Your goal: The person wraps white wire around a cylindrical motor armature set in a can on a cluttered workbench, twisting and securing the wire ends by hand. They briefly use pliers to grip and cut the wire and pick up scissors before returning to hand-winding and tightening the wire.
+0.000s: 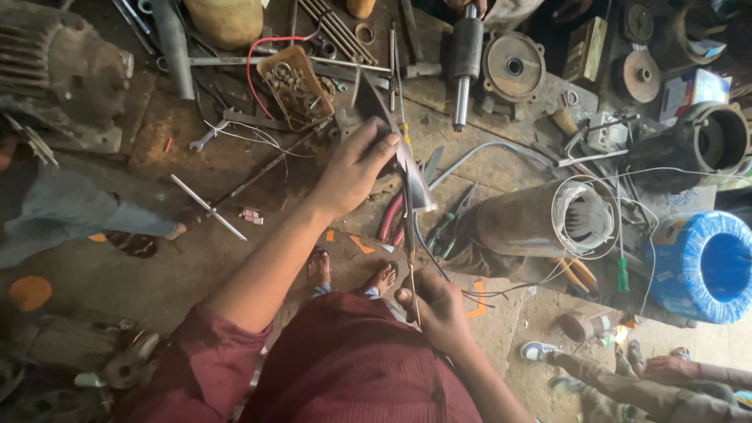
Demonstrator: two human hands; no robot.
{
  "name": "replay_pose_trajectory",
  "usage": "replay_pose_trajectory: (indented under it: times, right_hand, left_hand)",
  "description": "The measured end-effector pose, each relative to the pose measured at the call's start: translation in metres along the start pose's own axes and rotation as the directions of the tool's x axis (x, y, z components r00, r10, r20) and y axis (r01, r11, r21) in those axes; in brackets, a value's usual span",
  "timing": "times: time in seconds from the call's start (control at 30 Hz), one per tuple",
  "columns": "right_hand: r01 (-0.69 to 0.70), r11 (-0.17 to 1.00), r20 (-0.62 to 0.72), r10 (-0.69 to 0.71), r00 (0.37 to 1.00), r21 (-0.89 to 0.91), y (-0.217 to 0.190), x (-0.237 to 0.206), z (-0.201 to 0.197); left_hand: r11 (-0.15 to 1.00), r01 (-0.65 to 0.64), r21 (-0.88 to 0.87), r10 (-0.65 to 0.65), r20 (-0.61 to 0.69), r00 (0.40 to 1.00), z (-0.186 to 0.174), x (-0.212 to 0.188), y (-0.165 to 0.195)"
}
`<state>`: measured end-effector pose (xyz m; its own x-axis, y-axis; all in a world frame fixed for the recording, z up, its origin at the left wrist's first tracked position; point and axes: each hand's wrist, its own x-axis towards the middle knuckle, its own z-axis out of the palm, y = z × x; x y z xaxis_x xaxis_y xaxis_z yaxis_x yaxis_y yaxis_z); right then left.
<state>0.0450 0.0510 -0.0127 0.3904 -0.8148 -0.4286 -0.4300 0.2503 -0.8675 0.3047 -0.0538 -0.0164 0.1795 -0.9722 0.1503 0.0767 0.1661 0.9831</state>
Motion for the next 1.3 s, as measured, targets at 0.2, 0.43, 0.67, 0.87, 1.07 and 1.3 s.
replay_pose_trajectory:
  times: [0.2, 0.43, 0.67, 0.87, 1.07, 1.3]
  right_hand:
    - [0.065, 0.964, 0.125, -0.100, 0.987, 0.257, -0.015, 0.003, -0.003]
    - [0.077, 0.969, 0.071, -0.097, 0.993, 0.237, -0.023, 0.004, 0.001]
    - [0.023, 0.978, 0.050, -0.033, 0.998, 0.206, -0.021, 0.002, 0.003]
    - [0.074, 0.925, 0.053, -0.101, 0.993, 0.372, -0.032, 0.015, -0.007]
    - [0.089, 0.954, 0.021, -0.099, 0.995, 0.286, -0.032, 0.021, -0.011]
    - [0.031, 0.990, -0.021, -0.029, 0.999, 0.139, -0.023, 0.017, -0.016]
  left_hand:
    - [0.887, 0.287, -0.361, -0.263, 0.113, 0.958, 0.012, -0.002, -0.010]
    - [0.991, 0.012, -0.135, 0.007, 0.135, 0.991, 0.010, -0.009, 0.000]
    - [0.989, -0.049, -0.139, 0.071, 0.156, 0.985, 0.012, -0.009, 0.017]
    - [0.998, 0.006, 0.068, -0.020, 0.214, 0.977, 0.021, -0.014, 0.029]
    - [0.992, -0.114, -0.061, 0.124, 0.199, 0.972, 0.027, -0.011, 0.027]
    - [0.993, -0.021, -0.119, 0.047, 0.225, 0.973, 0.026, -0.004, 0.021]
